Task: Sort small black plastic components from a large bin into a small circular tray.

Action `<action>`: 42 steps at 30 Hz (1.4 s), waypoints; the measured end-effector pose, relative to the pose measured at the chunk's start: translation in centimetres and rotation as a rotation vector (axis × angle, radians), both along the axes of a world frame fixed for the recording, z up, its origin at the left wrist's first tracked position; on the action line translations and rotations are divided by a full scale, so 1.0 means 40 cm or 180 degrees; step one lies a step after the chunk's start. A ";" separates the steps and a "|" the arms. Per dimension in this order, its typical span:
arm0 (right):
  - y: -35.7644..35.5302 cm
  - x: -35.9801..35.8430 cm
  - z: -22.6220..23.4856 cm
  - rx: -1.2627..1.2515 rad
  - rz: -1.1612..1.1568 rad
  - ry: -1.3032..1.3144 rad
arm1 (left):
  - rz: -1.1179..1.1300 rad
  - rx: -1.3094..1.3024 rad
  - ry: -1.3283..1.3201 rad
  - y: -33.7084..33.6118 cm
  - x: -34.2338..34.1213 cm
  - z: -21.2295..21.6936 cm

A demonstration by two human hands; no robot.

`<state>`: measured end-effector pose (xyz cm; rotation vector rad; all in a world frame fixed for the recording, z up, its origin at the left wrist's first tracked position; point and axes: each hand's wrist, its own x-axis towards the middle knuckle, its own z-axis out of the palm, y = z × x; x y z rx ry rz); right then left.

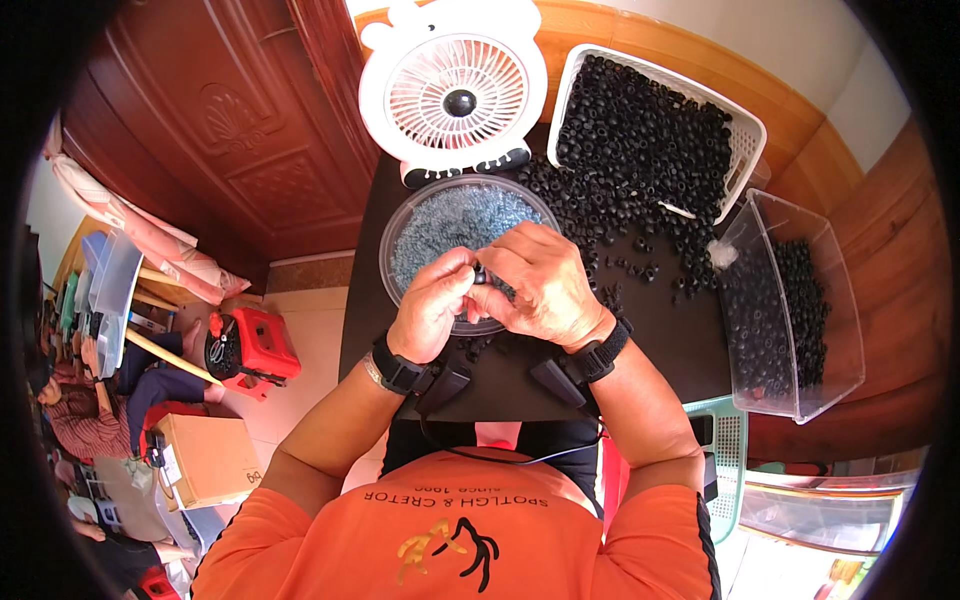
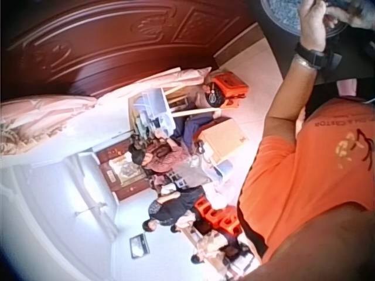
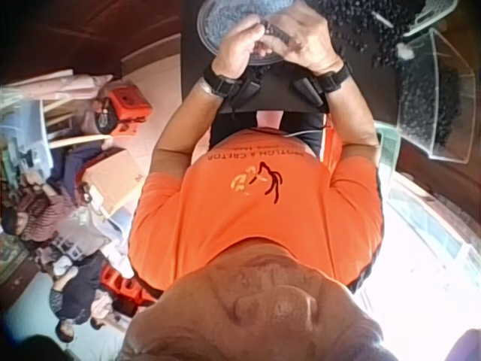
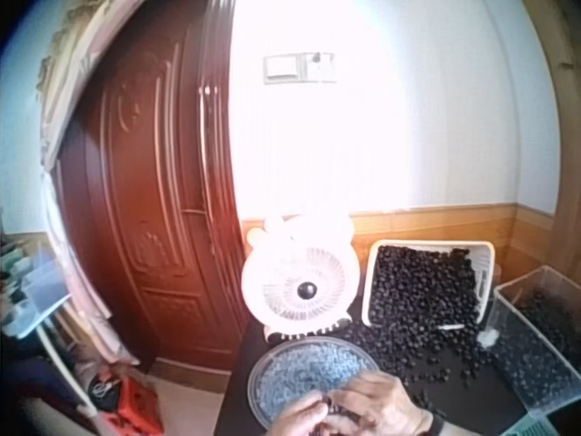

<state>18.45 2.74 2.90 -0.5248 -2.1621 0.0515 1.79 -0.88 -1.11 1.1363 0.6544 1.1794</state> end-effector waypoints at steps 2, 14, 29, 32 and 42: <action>-0.001 0.003 0.000 -0.0023 -0.0021 -0.0012 | -0.0013 -0.0050 -0.0049 -0.002 0.002 0.004; -0.006 -0.016 -0.006 -0.0340 -0.0117 0.0057 | 0.0279 -0.0333 -0.0327 0.001 0.010 -0.003; 0.003 -0.007 -0.017 -0.0416 0.0121 0.0550 | -0.0009 -0.0393 -0.0431 -0.004 -0.003 0.012; 0.001 -0.012 -0.016 -0.0391 0.0171 0.0505 | 0.0021 -0.0368 -0.0306 -0.013 -0.001 0.020; -0.004 -0.006 -0.010 -0.0093 0.0156 0.0335 | 0.0317 -0.0391 -0.0113 -0.018 0.019 0.016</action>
